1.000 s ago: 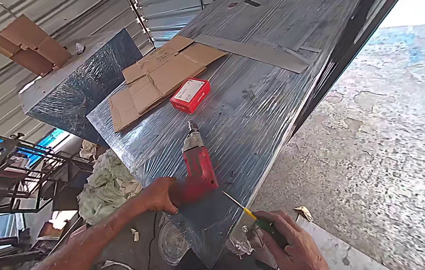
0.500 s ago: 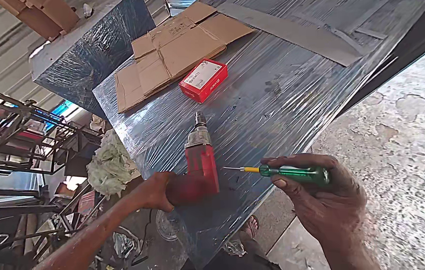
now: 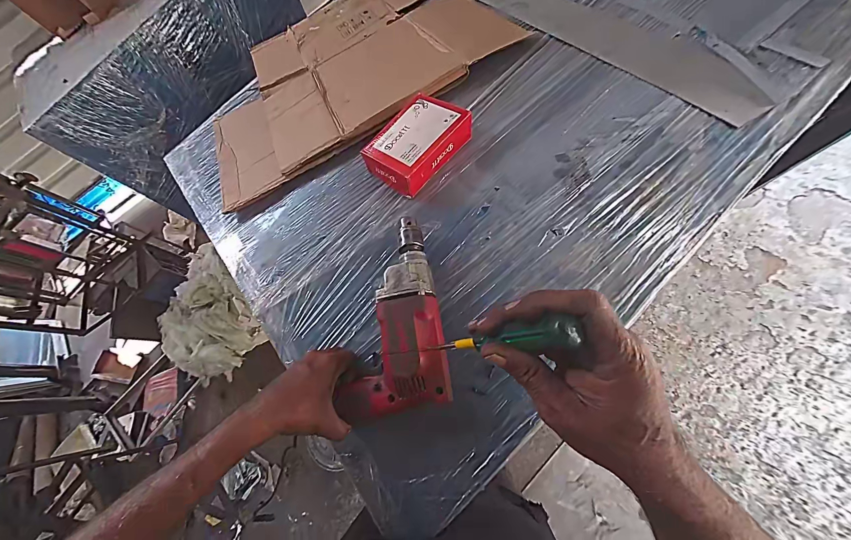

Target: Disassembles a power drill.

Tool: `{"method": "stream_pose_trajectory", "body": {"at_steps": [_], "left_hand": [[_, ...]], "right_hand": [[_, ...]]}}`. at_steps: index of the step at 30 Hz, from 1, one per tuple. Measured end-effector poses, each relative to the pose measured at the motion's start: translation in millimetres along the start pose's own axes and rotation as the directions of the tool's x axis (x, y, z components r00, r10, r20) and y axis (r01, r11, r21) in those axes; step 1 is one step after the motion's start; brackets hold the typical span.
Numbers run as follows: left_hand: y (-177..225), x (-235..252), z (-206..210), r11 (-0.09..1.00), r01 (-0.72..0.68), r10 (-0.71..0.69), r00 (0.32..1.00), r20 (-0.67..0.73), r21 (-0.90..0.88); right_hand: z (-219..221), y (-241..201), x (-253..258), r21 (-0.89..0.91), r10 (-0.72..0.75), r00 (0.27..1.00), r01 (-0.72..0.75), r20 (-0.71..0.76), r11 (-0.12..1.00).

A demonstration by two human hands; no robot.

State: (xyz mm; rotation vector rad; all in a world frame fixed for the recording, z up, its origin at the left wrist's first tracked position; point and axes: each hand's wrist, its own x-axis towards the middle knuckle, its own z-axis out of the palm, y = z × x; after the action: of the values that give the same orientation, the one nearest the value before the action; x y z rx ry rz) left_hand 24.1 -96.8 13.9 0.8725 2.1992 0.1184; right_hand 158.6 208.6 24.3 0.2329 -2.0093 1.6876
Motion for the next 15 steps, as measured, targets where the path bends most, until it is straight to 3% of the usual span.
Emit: {"method": "stream_pose_trajectory", "body": {"at_steps": [4, 10, 15], "left_hand": [[-2, 2, 1, 1.0, -0.019, 0.019, 1.0, 0.004, 0.003], [-1, 0, 1, 1.0, -0.029, 0.029, 1.0, -0.002, -0.005], [-1, 1, 0, 1.0, -0.028, 0.029, 1.0, -0.01, 0.006]], "right_hand": [[-8, 0, 1, 0.019, -0.018, 0.995, 0.016, 0.102, 1.0], [-5, -3, 4, -0.03, -0.036, 0.992, 0.04, 0.125, 0.999], [-14, 9, 40, 0.041, 0.098, 0.971, -0.109, 0.219, 0.993]]}}
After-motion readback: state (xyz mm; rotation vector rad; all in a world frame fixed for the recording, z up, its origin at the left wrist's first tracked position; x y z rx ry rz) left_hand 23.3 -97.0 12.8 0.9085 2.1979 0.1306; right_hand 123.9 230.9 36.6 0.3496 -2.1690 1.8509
